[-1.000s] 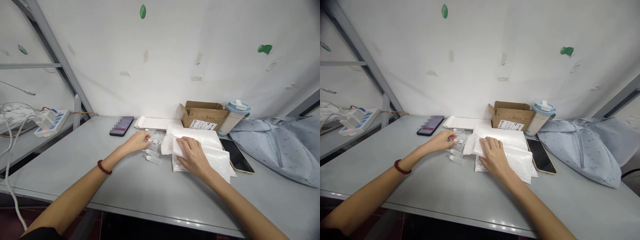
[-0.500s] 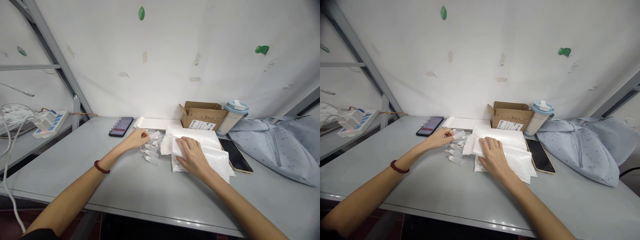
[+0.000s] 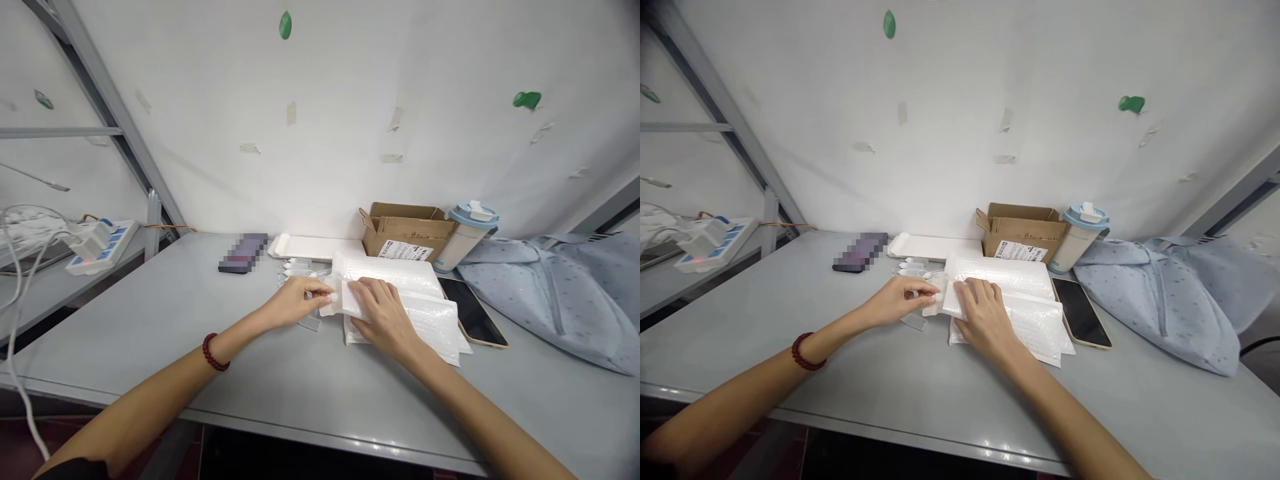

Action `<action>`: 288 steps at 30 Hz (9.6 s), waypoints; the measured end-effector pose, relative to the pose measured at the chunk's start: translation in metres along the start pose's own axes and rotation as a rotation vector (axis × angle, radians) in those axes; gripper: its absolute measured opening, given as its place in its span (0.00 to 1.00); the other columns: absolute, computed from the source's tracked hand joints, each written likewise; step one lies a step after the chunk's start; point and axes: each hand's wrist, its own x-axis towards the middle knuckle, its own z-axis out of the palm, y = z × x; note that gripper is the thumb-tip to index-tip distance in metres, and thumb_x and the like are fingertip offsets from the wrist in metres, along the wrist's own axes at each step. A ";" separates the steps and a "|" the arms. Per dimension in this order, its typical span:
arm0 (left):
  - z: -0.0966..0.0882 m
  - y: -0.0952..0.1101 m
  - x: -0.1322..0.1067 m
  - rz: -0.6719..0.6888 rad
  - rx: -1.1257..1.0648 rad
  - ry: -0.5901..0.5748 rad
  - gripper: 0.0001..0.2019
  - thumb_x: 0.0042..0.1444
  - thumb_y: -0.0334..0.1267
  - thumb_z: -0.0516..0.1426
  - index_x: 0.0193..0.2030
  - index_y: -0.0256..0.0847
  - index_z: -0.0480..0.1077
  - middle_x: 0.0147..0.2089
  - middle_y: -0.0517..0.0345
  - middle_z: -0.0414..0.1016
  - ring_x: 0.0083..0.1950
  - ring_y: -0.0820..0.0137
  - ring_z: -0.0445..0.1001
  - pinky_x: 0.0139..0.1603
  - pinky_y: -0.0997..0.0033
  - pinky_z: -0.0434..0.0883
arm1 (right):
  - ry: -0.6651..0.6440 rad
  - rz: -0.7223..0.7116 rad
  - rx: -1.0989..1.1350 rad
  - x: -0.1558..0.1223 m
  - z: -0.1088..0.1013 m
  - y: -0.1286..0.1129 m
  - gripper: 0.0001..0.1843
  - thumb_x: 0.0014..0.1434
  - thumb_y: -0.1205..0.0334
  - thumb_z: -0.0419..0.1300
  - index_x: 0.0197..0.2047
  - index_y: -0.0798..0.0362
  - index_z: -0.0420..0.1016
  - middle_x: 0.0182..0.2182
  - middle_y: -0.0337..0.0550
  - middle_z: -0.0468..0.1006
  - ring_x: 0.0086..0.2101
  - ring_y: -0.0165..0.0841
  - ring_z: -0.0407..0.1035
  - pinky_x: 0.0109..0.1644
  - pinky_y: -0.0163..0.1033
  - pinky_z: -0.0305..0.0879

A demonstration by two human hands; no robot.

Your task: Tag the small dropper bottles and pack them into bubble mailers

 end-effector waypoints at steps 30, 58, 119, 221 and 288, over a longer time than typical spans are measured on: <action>0.025 0.020 -0.016 0.016 -0.078 0.080 0.03 0.51 0.30 0.52 0.30 0.40 0.66 0.17 0.69 0.64 0.21 0.77 0.58 0.25 0.78 0.58 | 0.067 -0.140 0.099 -0.003 -0.005 -0.013 0.27 0.46 0.71 0.54 0.52 0.55 0.61 0.45 0.52 0.67 0.45 0.42 0.60 0.47 0.47 0.57; 0.002 0.014 -0.002 -0.347 -0.351 0.060 0.20 0.55 0.46 0.52 0.16 0.36 0.63 0.14 0.62 0.63 0.18 0.77 0.62 0.20 0.77 0.57 | 0.242 -0.133 -0.376 -0.001 -0.006 -0.004 0.25 0.56 0.77 0.48 0.57 0.61 0.60 0.52 0.61 0.66 0.52 0.46 0.59 0.52 0.53 0.55; -0.046 -0.107 0.038 -0.236 0.481 0.481 0.18 0.51 0.29 0.47 0.47 0.31 0.71 0.47 0.41 0.69 0.52 0.55 0.64 0.56 0.55 0.59 | -0.082 0.271 -0.144 0.003 0.007 0.014 0.17 0.64 0.55 0.45 0.43 0.56 0.69 0.41 0.52 0.71 0.41 0.40 0.65 0.43 0.44 0.58; -0.021 -0.009 -0.004 0.027 0.310 -0.419 0.09 0.42 0.38 0.60 0.32 0.40 0.74 0.22 0.65 0.62 0.23 0.76 0.59 0.23 0.77 0.55 | 0.201 0.085 -0.075 0.005 -0.006 0.016 0.22 0.54 0.65 0.55 0.53 0.51 0.61 0.49 0.54 0.65 0.48 0.46 0.60 0.48 0.50 0.56; -0.001 -0.003 0.003 -0.057 -0.146 0.252 0.12 0.54 0.42 0.54 0.31 0.37 0.75 0.30 0.56 0.74 0.32 0.70 0.68 0.33 0.73 0.63 | 0.184 -0.058 0.059 0.002 -0.007 0.006 0.26 0.50 0.69 0.55 0.54 0.56 0.59 0.47 0.54 0.65 0.46 0.44 0.60 0.47 0.48 0.57</action>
